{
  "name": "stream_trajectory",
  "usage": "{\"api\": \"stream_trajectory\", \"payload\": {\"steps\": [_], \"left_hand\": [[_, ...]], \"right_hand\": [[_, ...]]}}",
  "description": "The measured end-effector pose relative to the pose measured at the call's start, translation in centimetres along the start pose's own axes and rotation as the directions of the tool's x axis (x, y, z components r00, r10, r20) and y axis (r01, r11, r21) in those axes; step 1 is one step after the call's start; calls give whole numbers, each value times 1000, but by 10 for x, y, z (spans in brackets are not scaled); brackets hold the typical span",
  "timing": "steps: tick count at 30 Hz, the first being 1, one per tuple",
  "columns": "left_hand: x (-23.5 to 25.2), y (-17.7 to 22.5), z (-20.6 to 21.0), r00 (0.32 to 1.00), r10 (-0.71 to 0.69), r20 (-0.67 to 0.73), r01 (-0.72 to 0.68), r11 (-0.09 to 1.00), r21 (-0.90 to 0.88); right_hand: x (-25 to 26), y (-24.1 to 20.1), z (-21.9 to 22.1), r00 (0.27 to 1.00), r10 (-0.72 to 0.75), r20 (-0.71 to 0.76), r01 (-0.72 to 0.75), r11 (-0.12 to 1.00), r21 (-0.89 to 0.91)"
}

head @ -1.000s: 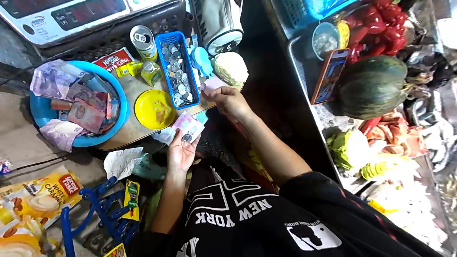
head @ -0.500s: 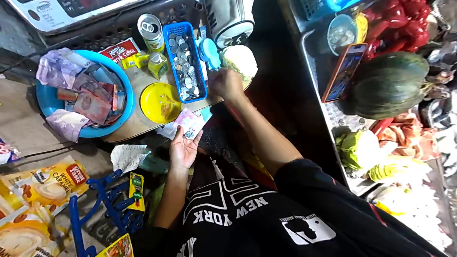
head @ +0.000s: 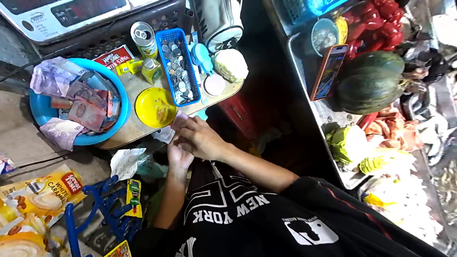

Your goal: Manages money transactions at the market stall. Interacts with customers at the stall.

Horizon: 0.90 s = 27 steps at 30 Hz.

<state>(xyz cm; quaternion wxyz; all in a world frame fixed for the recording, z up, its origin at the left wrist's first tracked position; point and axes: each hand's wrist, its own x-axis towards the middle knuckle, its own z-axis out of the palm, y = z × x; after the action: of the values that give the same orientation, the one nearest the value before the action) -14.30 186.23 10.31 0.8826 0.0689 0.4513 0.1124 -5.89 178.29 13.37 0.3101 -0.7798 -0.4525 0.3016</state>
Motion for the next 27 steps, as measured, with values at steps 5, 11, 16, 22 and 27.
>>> {"api": "stream_trajectory", "payload": {"steps": [5,11,16,22,27], "left_hand": [[11,10,-4,1000,19,23,-18,998,-58],[9,10,-4,1000,4,-14,-5,999,-48],[9,8,-7,999,5,-48,-7,999,-46],[10,4,-7,998,-10,-55,8,999,-35],[6,4,-4,999,-6,-53,4,999,-39]], "right_hand": [[12,71,-13,922,21,-386,-83,986,-144],[12,156,10,896,-177,-407,30,939,-343],[8,153,-4,828,-30,-560,51,998,22],[39,129,-56,804,422,-418,-168,836,522],[76,124,-56,881,328,-340,-435,845,-313]]}}
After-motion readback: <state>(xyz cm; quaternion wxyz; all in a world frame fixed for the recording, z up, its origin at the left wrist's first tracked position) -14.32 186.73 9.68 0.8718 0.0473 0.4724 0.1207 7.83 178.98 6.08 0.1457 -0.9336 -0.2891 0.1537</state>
